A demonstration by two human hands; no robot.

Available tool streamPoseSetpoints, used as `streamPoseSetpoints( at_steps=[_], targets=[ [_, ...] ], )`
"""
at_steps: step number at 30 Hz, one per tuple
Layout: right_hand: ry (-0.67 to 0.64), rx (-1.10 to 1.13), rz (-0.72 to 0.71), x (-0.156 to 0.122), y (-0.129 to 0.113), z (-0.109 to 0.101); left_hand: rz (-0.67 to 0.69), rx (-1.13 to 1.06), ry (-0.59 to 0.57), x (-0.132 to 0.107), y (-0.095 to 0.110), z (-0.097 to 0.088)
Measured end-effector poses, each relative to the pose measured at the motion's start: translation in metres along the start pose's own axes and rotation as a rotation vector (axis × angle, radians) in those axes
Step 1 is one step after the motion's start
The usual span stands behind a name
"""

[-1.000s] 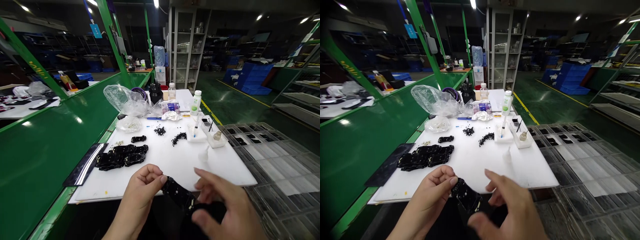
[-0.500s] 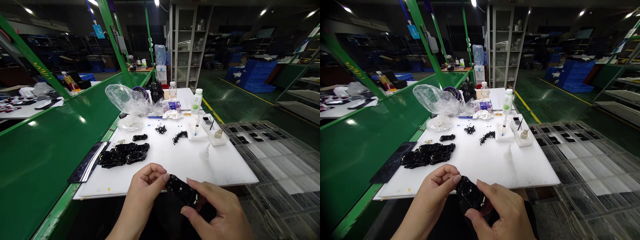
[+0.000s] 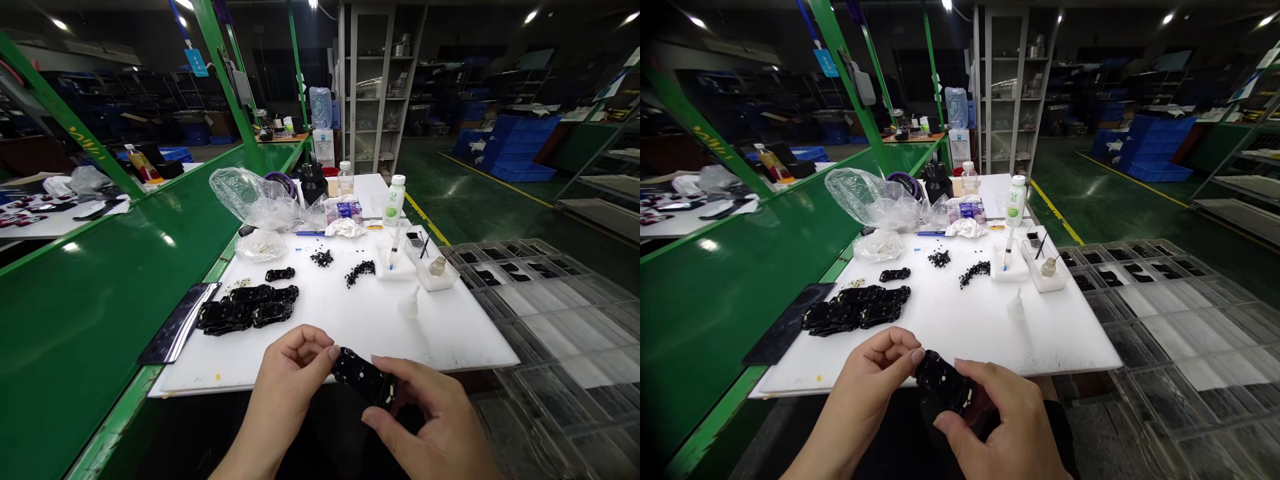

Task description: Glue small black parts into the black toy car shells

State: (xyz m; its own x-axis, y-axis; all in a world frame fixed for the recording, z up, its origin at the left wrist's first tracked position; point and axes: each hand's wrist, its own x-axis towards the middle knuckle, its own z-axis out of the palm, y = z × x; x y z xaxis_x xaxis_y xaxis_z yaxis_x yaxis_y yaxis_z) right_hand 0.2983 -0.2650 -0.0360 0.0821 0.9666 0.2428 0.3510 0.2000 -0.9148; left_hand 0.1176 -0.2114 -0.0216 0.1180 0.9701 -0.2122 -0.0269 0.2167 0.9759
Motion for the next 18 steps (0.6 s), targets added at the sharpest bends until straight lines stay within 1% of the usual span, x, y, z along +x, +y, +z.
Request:
streamPoseSetpoints(
  at_steps=[2,3,4,5,6,8,9,10,11,13,15,16,18],
  targets=[
    [-0.082,0.288,0.288,-0.001,0.008,0.006,0.027,0.110,-0.058,-0.001,0.005,-0.001],
    [-0.119,0.463,0.400,-0.001,0.012,0.010,0.054,0.199,-0.084,0.000,0.009,-0.002],
    [-0.139,0.641,0.481,-0.002,0.017,0.013,0.095,0.322,-0.089,0.002,0.013,-0.004],
    [-0.140,0.804,0.543,-0.003,0.022,0.016,0.151,0.481,-0.064,0.007,0.017,-0.006],
    [-0.127,0.943,0.597,-0.004,0.026,0.019,0.222,0.670,-0.008,0.014,0.021,-0.009],
    [-0.097,1.147,0.698,-0.007,0.034,0.024,0.375,1.082,0.134,0.036,0.028,-0.015],
    [-0.096,1.214,0.739,-0.009,0.037,0.027,0.441,1.256,0.174,0.052,0.030,-0.019],
    [-0.108,1.259,0.769,-0.009,0.040,0.029,0.471,1.406,0.181,0.069,0.032,-0.022],
    [-0.127,1.284,0.790,-0.010,0.041,0.030,0.471,1.460,0.170,0.087,0.032,-0.025],
    [-0.168,1.294,0.812,-0.009,0.042,0.033,0.448,1.508,0.130,0.124,0.032,-0.031],
    [-0.210,1.293,0.823,-0.008,0.039,0.033,0.430,1.534,0.071,0.155,0.032,-0.034],
    [-0.230,1.293,0.826,-0.007,0.038,0.033,0.426,1.539,0.032,0.168,0.032,-0.035],
    [-0.252,1.289,0.835,-0.007,0.035,0.031,0.444,1.535,-0.059,0.186,0.033,-0.036]
  ],
)
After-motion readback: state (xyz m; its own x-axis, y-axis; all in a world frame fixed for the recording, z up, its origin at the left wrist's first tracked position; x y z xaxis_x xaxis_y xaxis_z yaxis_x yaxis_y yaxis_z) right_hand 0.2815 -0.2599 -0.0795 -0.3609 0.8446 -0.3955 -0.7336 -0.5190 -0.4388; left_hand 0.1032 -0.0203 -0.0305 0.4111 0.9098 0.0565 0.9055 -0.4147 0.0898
